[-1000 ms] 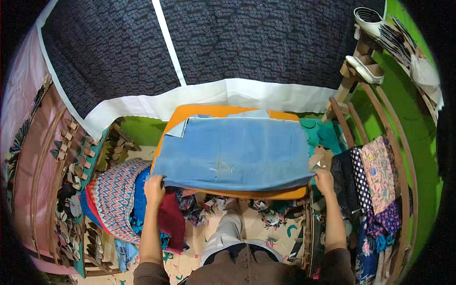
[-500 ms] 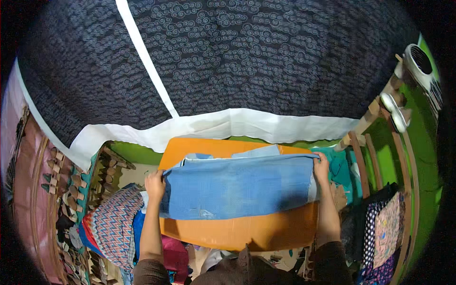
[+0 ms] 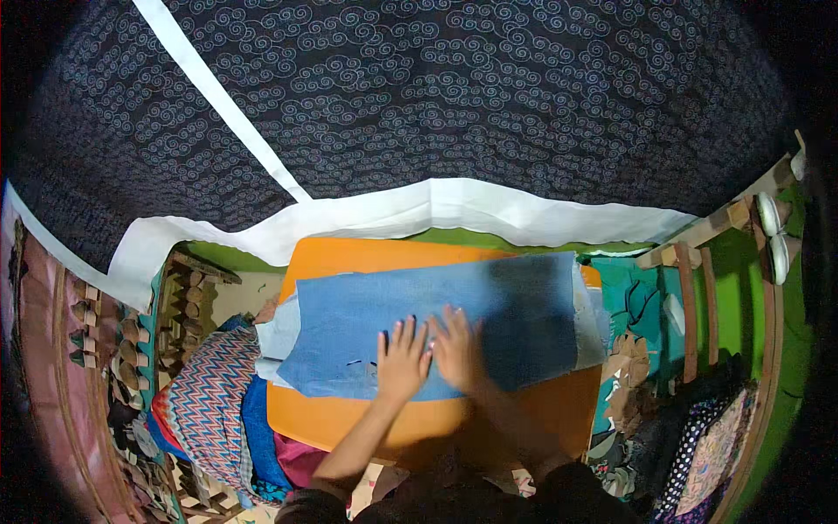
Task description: Folding various pieces of patterned fabric on a table and placing them on a shelf.
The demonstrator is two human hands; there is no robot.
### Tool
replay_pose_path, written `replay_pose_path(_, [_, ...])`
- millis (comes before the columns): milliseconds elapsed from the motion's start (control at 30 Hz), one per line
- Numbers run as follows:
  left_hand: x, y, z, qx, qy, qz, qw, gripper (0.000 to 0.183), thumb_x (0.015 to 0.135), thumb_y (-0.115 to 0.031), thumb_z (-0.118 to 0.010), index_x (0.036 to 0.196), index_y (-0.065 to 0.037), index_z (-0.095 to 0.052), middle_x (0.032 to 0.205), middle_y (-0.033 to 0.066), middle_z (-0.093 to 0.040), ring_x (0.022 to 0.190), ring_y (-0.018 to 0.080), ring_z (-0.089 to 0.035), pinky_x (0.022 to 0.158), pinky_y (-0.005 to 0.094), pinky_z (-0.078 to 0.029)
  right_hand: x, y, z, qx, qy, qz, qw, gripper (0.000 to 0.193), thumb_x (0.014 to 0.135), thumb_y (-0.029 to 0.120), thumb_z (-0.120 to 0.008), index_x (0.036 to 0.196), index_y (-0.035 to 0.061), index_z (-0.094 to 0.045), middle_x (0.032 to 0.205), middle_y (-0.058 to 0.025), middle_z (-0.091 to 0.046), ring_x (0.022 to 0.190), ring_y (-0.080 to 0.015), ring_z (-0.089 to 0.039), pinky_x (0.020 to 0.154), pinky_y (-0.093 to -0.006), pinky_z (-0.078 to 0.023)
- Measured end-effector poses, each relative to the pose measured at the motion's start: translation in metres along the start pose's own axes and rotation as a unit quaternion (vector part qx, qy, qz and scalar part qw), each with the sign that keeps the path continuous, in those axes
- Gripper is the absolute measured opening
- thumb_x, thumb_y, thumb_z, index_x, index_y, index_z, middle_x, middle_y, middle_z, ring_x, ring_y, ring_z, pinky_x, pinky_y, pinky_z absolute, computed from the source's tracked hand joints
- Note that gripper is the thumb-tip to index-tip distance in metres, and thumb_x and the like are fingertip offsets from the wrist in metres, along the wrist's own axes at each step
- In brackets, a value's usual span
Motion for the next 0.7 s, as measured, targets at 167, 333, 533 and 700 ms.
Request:
replay_pose_path(167, [-0.058, 0.033, -0.016, 0.005, 0.027, 0.042, 0.999, 0.052, 0.084, -0.038, -0.048, 0.130, -0.016, -0.041, 0.137, 0.0139, -0.035, 0.125, 0.0306, -0.033, 0.101, 0.0485, -0.025, -0.042, -0.032, 0.002, 0.027, 0.019, 0.005, 0.999, 0.047, 0.084, 0.028, -0.052, 0.127, 0.0122, -0.044, 0.136, -0.0150, -0.033, 0.126, -0.0365, -0.030, 0.100, -0.0576, -0.022])
replay_pose_path(333, [-0.080, 0.042, -0.011, -0.006, -0.001, 0.047, 0.999, 0.054, 0.082, -0.034, -0.051, 0.131, -0.015, -0.040, 0.137, 0.0158, -0.033, 0.126, 0.0309, -0.032, 0.102, 0.0448, -0.025, -0.067, -0.101, 0.033, -0.093, 0.028, -0.052, 0.994, 0.047, 0.089, 0.035, -0.042, 0.131, 0.0125, -0.039, 0.137, -0.0203, -0.030, 0.127, -0.0377, -0.027, 0.100, -0.0582, -0.020])
replay_pose_path(533, [-0.094, 0.035, -0.012, -0.073, -0.046, 0.072, 0.994, 0.066, 0.081, -0.032, -0.053, 0.133, 0.001, -0.029, 0.135, 0.0208, -0.033, 0.124, 0.0359, -0.033, 0.103, 0.0446, -0.024, -0.089, -0.130, 0.034, -0.096, 0.001, -0.061, 0.993, 0.045, 0.091, 0.031, -0.040, 0.131, 0.0108, -0.039, 0.138, -0.0192, -0.029, 0.126, -0.0363, -0.029, 0.100, -0.0579, -0.020])
replay_pose_path(700, [-0.109, 0.024, 0.004, -0.093, -0.071, 0.125, 0.985, 0.066, 0.079, -0.030, -0.055, 0.131, 0.002, -0.031, 0.130, 0.0224, -0.040, 0.118, 0.0362, -0.041, 0.098, 0.0450, -0.031, -0.089, -0.133, 0.035, -0.075, -0.038, -0.033, 0.996, 0.044, 0.091, 0.028, -0.041, 0.131, 0.0109, -0.040, 0.138, -0.0179, -0.030, 0.127, -0.0335, -0.029, 0.100, -0.0569, -0.021])
Point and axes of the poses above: each hand's wrist, its own x-axis towards the middle knuckle, its own z-axis out of the back of the hand, y = z × x, the point moved 5 cm from there along x, towards the middle knuckle
